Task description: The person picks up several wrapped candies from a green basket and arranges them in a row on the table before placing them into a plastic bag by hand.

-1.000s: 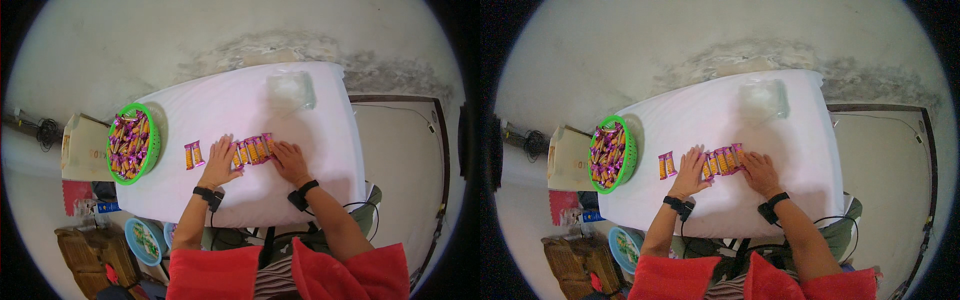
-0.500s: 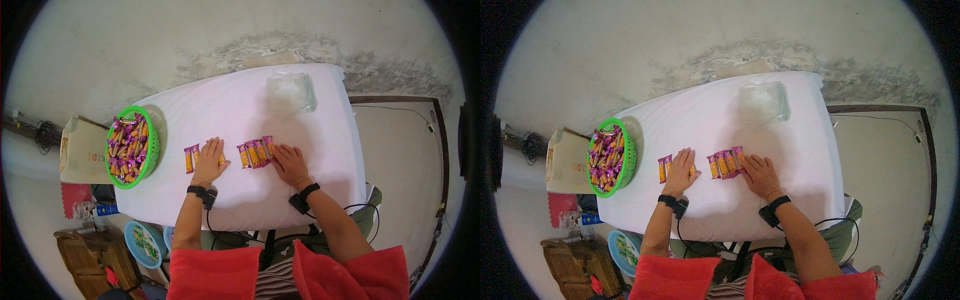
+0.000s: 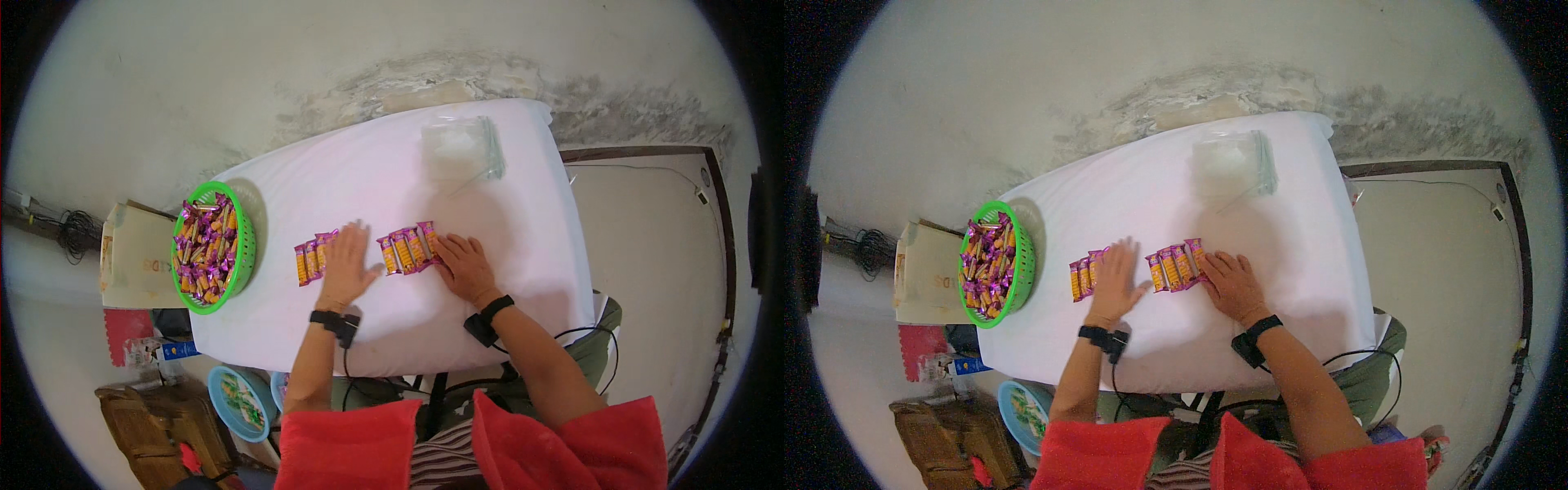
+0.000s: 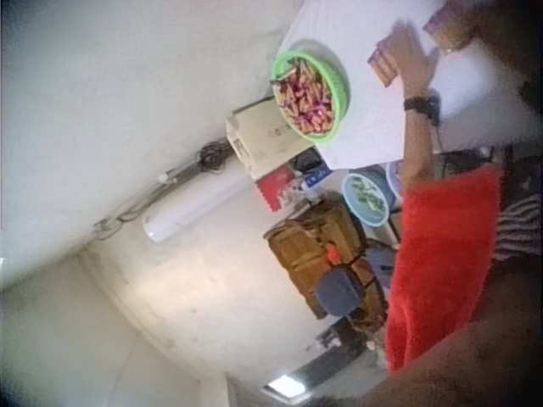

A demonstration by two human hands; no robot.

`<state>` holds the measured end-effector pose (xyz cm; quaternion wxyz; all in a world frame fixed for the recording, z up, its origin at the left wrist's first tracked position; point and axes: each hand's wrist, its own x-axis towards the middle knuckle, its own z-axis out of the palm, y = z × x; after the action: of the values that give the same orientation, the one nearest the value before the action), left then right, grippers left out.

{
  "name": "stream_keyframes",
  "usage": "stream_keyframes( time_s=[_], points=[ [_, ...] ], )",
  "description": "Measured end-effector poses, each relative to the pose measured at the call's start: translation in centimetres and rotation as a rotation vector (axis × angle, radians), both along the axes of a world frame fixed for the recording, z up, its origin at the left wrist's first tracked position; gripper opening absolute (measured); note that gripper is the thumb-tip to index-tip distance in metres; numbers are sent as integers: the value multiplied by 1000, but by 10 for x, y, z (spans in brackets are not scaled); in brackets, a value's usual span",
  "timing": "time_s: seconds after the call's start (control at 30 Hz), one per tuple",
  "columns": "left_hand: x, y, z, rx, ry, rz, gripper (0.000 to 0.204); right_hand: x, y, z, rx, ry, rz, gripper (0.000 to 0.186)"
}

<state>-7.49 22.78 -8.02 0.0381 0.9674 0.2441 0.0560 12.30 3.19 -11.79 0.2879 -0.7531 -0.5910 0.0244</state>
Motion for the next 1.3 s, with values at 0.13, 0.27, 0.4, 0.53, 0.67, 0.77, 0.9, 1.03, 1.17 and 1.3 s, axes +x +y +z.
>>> stream_keyframes(
  time_s=[0.13,0.27,0.4,0.53,0.67,0.77,0.9,1.03,1.17,1.3],
  points=[
    [38,-42,-2,-235,-112,-133,90,0,2,2,-1,31,13,45],
    [49,-45,-14,-225,-79,-140,92,-2,3,-2,43,-32,5,43],
    [42,-36,-20,-187,-106,-176,89,-3,3,2,-17,-13,5,43],
    [34,-21,-15,-177,-81,-175,83,-1,1,-2,8,-31,10,43],
    [19,5,-13,-76,-49,-114,77,-1,2,-2,26,-23,6,40],
    [9,19,-8,-70,-27,-96,74,-2,2,-2,35,-14,8,40],
    [2,28,-4,-82,0,-120,73,-2,1,-3,36,-19,5,41],
    [7,19,7,-61,23,-111,73,0,0,-2,8,-2,7,44],
    [41,-24,8,-175,-98,-134,78,-1,0,1,-33,37,0,53],
    [77,-59,-3,-254,-164,-152,79,0,1,7,-56,165,9,58]
  ],
)
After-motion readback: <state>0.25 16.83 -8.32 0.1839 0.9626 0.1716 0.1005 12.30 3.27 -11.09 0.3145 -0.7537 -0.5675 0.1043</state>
